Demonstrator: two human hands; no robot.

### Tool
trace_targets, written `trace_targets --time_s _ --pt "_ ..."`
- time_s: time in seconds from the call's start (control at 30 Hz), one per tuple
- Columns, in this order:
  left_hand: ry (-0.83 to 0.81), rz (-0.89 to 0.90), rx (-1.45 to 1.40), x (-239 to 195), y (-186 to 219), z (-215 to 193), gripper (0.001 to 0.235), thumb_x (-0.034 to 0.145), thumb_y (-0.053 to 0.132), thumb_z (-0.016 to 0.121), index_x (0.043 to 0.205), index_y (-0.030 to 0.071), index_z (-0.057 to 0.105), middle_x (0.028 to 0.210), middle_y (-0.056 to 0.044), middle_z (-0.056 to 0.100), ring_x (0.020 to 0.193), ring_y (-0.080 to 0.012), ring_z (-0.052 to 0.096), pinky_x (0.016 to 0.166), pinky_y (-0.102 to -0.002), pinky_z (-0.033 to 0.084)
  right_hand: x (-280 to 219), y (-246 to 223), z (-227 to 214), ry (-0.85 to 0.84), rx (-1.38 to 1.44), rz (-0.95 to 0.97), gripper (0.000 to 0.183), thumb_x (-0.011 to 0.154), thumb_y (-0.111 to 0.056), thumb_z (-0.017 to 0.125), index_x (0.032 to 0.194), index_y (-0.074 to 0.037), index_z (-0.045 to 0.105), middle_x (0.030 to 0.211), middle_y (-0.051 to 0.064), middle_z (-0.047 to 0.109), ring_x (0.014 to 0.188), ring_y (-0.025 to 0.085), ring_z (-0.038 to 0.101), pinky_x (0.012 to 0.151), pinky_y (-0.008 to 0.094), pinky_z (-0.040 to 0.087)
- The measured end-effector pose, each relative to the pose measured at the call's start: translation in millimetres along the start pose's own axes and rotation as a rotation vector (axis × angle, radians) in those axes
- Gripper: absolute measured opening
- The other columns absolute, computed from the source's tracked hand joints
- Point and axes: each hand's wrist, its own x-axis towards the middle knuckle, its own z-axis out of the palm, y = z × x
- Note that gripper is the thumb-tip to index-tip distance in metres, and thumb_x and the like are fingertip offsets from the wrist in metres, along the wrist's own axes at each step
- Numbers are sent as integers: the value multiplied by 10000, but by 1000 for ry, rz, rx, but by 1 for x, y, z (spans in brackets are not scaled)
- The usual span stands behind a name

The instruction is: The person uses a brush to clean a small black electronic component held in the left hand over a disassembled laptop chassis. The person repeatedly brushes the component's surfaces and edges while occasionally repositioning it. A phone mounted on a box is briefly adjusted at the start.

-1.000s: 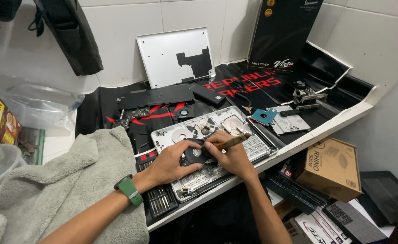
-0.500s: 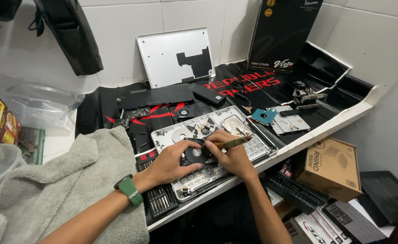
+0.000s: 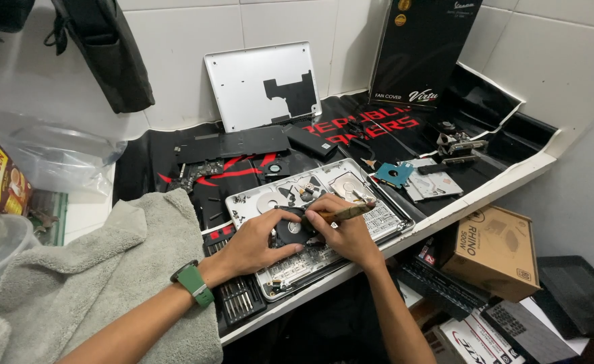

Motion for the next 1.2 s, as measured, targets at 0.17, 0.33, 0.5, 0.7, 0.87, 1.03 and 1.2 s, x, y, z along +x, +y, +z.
trace_targets --time_s 0.17,0.33,0.5,0.7,0.87,1.03,1.2 --pt "11 8 6 0 -1 1 492 831 345 777 1225 103 608 1121 -157 716 1033 -419 687 819 -479 579 -2 4 0 -5 12 -6 136 955 -175 707 844 -101 730 760 94 715 532 255 555 500 357 433" --pt "10 8 8 0 1 0 492 831 346 779 1221 99 610 1110 -161 718 1017 -418 693 804 -478 582 -1 4 1 -7 17 -11 143 952 -172 713 829 -101 727 748 92 713 535 256 563 498 357 432" --pt "12 19 7 1 0 -1 487 830 336 779 1217 92 612 1105 -163 719 1015 -420 694 805 -463 583 -2 6 1 -14 23 4 146 962 -170 703 841 -88 715 765 101 705 543 251 554 505 359 427" --pt "19 11 2 0 -1 1 487 822 332 784 1216 100 616 1107 -157 720 1024 -414 693 812 -463 582 0 1 0 -11 38 5 155 964 -179 704 838 -88 709 761 93 696 547 239 549 510 355 427" --pt "15 10 4 0 0 0 487 821 323 781 1217 93 614 1104 -163 719 1016 -420 694 806 -472 585 0 1 -1 -13 43 -1 161 969 -181 700 843 -81 697 763 101 688 565 247 559 518 357 433" --pt "18 14 0 0 1 0 483 821 313 779 1215 88 615 1091 -166 720 1003 -424 697 792 -470 588 0 2 0 -8 60 5 150 967 -170 701 849 -77 699 776 103 692 585 240 577 530 356 439" --pt "21 14 9 1 -2 1 491 814 316 787 1216 96 615 1087 -161 720 1002 -419 697 787 -469 591 0 0 0 -15 37 0 153 974 -171 694 850 -83 687 787 96 689 593 236 579 539 357 449"
